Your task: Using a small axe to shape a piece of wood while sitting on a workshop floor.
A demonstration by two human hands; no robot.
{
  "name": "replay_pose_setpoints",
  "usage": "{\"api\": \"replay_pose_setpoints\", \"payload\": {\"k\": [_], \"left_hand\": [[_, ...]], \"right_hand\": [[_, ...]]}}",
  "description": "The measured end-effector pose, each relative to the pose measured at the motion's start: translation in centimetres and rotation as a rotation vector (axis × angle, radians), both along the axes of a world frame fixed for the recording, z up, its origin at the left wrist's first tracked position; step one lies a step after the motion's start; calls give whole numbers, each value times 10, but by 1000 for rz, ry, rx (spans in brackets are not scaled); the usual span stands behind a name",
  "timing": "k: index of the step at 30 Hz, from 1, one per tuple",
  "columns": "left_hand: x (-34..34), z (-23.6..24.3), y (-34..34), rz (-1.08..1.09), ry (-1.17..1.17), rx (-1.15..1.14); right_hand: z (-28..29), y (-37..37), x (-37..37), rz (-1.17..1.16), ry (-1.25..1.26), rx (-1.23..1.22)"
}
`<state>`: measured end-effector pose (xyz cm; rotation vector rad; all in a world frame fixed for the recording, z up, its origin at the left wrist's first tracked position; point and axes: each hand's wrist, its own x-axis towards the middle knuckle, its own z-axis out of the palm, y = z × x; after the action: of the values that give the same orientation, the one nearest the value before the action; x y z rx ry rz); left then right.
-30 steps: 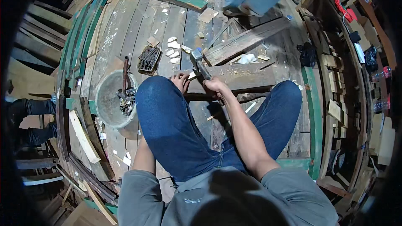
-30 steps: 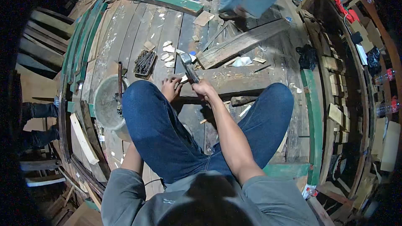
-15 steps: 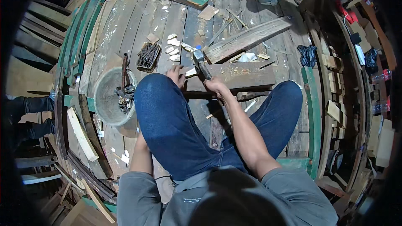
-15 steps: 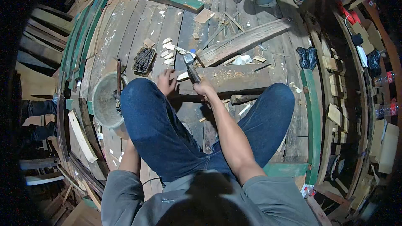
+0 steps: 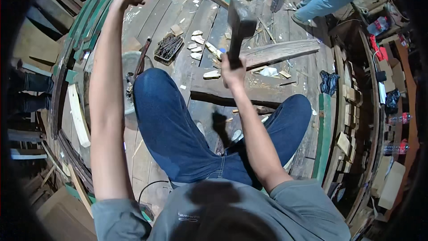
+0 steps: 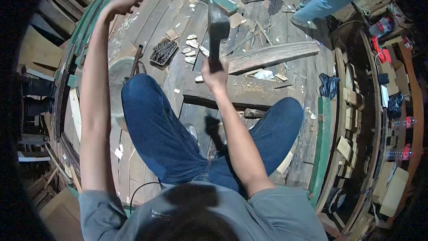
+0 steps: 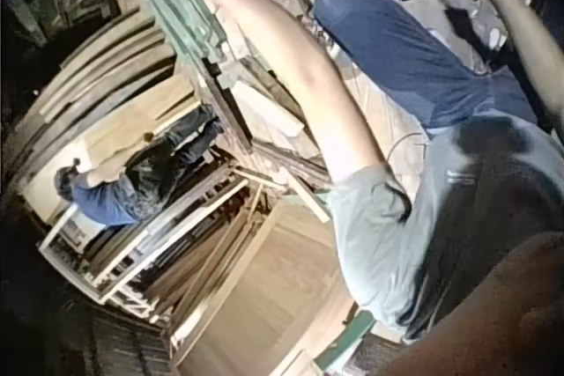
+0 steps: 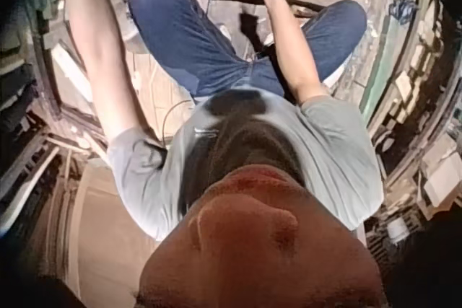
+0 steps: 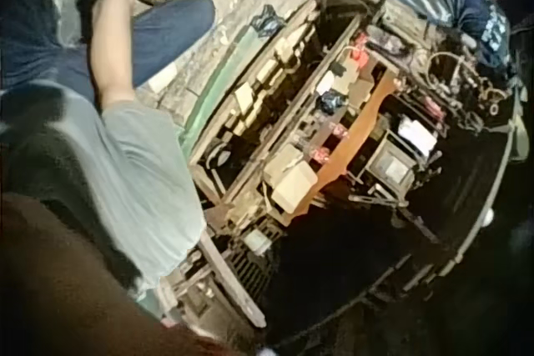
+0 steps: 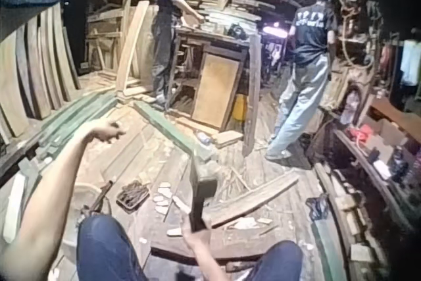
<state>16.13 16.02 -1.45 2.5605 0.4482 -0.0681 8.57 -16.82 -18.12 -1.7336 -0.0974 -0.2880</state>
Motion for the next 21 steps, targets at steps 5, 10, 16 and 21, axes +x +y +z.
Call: {"api": "replay_pose_setpoints", "payload": {"k": [5,10,16,21], "left_hand": [[-18,37,-59,-38,-243,-141],[-21,-8,-95,-140,-248,-130],[-19,-50,-104,-163,-32,30],[-17,-57,-91,-26,-38,188]], "right_hand": [[-143,-35,-19,370,1239,-80],[-147,-46,-17,259,1168,4],[-73,-35,-3,286,625,-468],[19,-17,7,106,268,-351]]}}
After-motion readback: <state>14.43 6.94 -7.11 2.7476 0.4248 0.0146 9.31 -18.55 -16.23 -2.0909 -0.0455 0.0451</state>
